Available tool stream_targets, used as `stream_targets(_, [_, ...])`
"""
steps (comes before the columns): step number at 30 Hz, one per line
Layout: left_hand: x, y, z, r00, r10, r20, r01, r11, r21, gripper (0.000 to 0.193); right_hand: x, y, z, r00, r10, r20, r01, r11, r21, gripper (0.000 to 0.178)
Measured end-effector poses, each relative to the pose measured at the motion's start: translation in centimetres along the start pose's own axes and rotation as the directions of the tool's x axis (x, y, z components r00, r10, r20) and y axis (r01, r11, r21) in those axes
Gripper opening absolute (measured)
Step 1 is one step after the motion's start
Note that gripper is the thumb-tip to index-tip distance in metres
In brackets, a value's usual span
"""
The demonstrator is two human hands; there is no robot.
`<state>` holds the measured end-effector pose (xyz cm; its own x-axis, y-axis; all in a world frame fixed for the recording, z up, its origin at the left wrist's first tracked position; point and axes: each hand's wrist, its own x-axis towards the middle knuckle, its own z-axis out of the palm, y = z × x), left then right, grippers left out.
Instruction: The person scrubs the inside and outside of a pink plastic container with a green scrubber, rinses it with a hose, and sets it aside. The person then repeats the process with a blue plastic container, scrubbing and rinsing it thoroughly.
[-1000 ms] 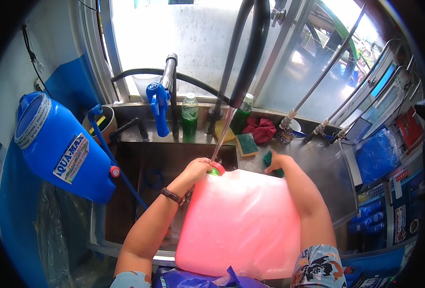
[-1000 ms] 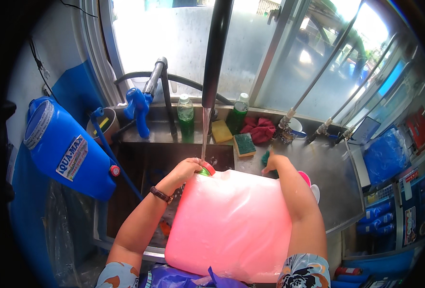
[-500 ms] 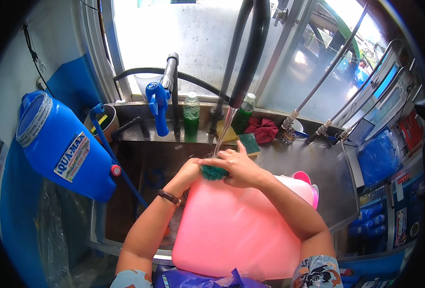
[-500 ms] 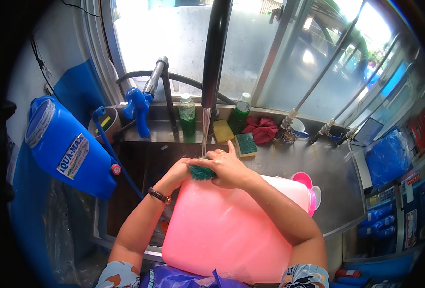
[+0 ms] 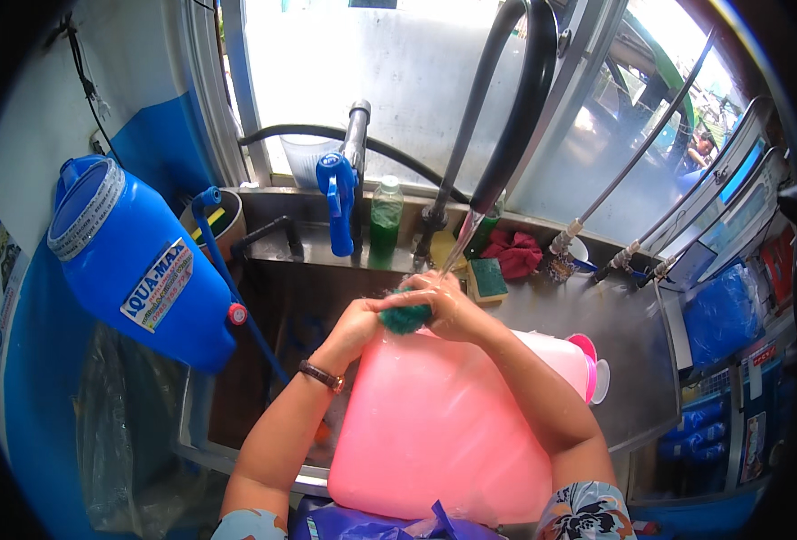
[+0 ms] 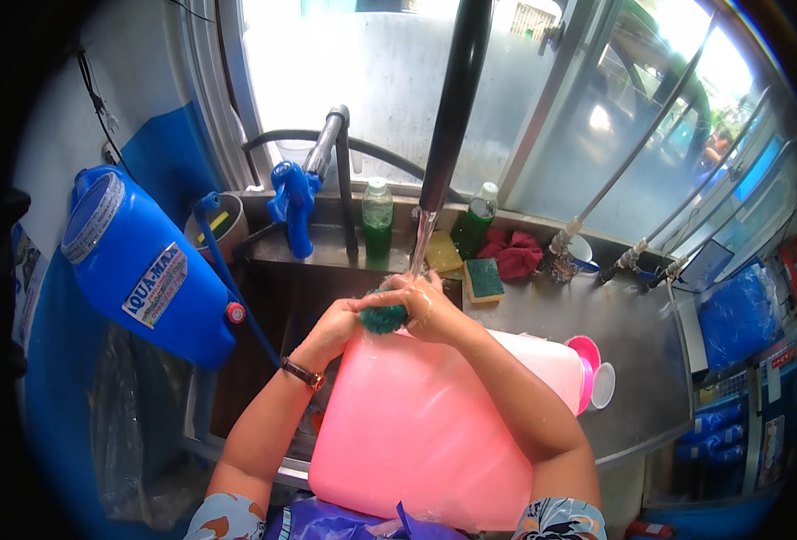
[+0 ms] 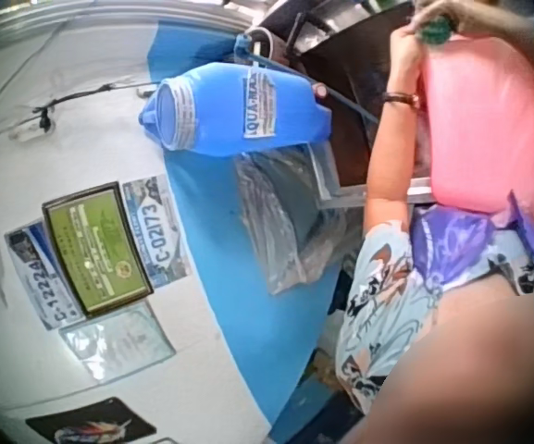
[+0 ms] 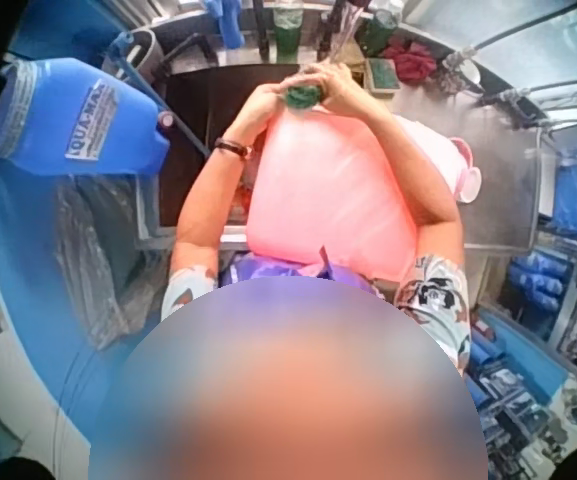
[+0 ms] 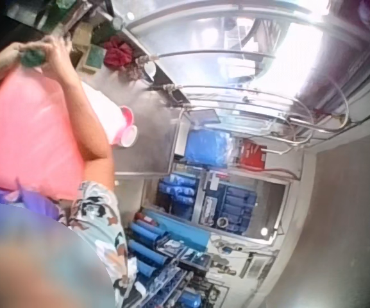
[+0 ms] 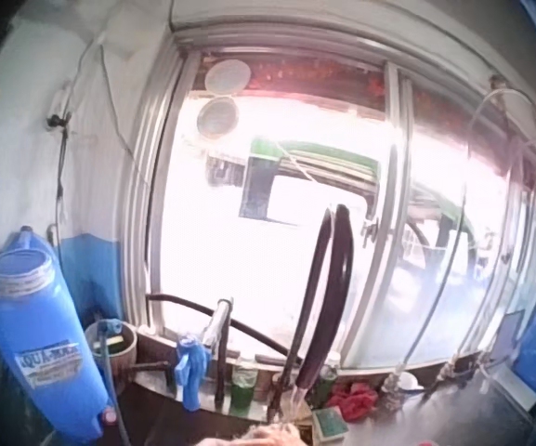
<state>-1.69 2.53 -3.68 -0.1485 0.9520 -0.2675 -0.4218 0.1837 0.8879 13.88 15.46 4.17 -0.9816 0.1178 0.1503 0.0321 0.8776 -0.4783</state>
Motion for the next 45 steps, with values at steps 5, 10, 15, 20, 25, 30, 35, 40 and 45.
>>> stream_targets(5, [0.1, 1.2, -0.5, 0.987, -0.065, 0.145, 0.060, 0.997, 0.040, 0.028, -0.7, 0.3, 0.0, 0.957, 0.248, -0.148, -0.276, 0.935, -0.224, 0.068])
stream_targets(10, [1.0, 2.9, -1.1, 0.907, -0.290, 0.305, 0.218, 0.944, 0.247, 0.035, -1.0, -0.4, 0.0, 0.938, 0.265, -0.223, -0.336, 0.855, -0.395, 0.068])
stream_targets(15, [1.1, 2.2, -0.5, 0.961, -0.174, 0.214, 0.134, 0.973, 0.189, 0.028, -0.8, -1.0, -0.3, 0.971, 0.235, 0.034, -0.230, 0.966, -0.115, 0.066])
stream_targets(20, [0.3, 1.9, -0.2, 0.978, -0.118, 0.174, 0.122, 0.992, -0.015, 0.026, -0.8, -0.6, -0.2, 0.950, 0.114, -0.290, -0.181, 0.959, -0.216, 0.057])
stream_targets(25, [0.2, 1.8, 0.2, 0.999, -0.050, -0.013, 0.050, 0.998, 0.030, 0.030, -1.2, 0.0, 0.0, 0.934, 0.289, -0.210, -0.344, 0.884, -0.316, 0.064])
stream_targets(30, [0.9, 1.8, 0.0, 0.984, -0.069, 0.164, 0.046, 0.989, 0.138, 0.041, -1.4, 0.3, 0.0, 0.972, 0.209, -0.104, -0.218, 0.972, -0.082, 0.065])
stream_targets(35, [0.7, 1.5, 0.1, 0.998, 0.011, 0.056, -0.010, 1.000, -0.029, 0.050, -1.6, 0.3, -0.1, 0.969, 0.209, -0.131, -0.231, 0.957, -0.177, 0.068])
stream_targets(40, [0.6, 0.8, 0.7, 0.990, -0.079, -0.114, 0.076, 0.997, -0.029, 0.055, -1.5, 0.4, 0.0, 0.907, 0.148, -0.395, -0.359, 0.763, -0.537, 0.062])
stream_targets(45, [0.9, 1.4, 0.4, 0.995, -0.089, 0.052, 0.079, 0.981, 0.178, 0.066, -1.6, 0.3, -0.2, 0.954, 0.277, -0.114, -0.293, 0.943, -0.160, 0.058])
